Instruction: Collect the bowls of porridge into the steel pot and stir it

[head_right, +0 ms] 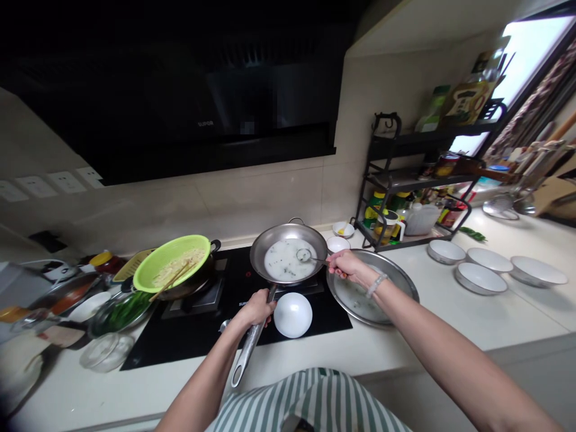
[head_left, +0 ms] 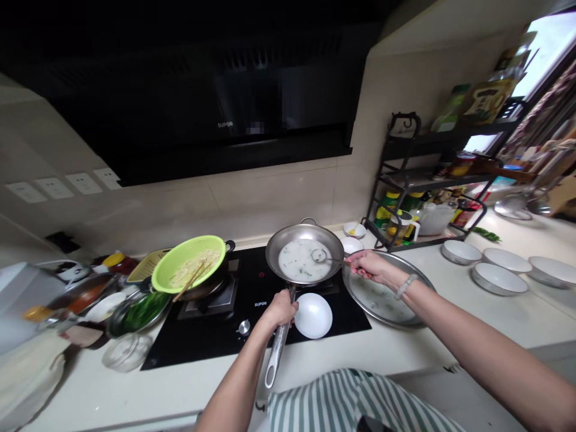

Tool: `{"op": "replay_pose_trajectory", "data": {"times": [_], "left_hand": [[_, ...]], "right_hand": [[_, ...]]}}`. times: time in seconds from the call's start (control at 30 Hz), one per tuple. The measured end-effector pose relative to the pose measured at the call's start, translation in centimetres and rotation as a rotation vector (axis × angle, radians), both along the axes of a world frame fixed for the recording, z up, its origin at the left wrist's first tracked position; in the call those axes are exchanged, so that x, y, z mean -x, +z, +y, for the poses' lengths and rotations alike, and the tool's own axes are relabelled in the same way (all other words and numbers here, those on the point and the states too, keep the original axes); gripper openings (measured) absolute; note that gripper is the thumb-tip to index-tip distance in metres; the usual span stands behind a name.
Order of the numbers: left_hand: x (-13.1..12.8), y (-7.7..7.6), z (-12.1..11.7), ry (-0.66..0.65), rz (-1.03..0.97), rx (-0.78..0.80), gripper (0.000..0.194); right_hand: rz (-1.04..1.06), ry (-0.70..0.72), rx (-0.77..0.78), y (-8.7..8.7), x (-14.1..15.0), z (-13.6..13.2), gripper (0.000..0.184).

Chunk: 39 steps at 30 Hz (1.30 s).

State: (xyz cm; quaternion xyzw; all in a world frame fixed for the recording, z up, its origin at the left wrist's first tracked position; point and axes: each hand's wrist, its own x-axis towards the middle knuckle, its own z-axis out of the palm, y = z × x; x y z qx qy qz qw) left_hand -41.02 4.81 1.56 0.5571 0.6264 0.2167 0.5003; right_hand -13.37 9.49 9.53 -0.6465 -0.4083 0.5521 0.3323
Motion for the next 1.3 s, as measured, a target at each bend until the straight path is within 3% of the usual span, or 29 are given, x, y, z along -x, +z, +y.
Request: {"op": "replay_pose_trajectory", "data": {"times": [0.23,0.5,0.7,0.83,0.93,1.07,1.2,1.3], "left_hand": [[0.2,-0.7,0.5,0.019,-0.131,0.039,0.021],[-0.4,0.9,0.0,-0.044,0.153,-0.026,0.015],[-0.5,1.5,-0.2,-0.047,0.179,-0.020,0.019],[-0.4,1.3,-0.2,-0.039,0.168,-0.013,0.018],[-0.4,1.1,-0.1,-0.047,0.170,-0.010,0.015],[-0.3,1.1,0.0,-0.108,0.222,0.003,0.010],[-0.3,1.4,0.0,-0.154,0.280,0.025,0.008],[-0.4,1.6,0.0,-0.170,0.297,0.027,0.010]], "right_hand": [[0.026,0.008,0.001,0.4,-0.2,-0.4,0.017],[0.051,-0.003,0.009,1.5,-1.6,-1.3,0.022],[0.117,-0.040,-0.006,2.9,-5.0,-3.2,0.029],[0.130,-0.117,-0.016,2.8,-8.4,-4.9,0.031],[0.086,-0.184,-0.011,1.3,-10.6,-6.1,0.029],[-0.186,-0.201,-0.028,-2.5,-12.6,-7.4,0.034],[-0.778,0.011,-0.187,-6.7,-13.5,-8.9,0.036],[-1.177,0.217,-0.256,-8.4,-13.6,-10.6,0.044]]}}
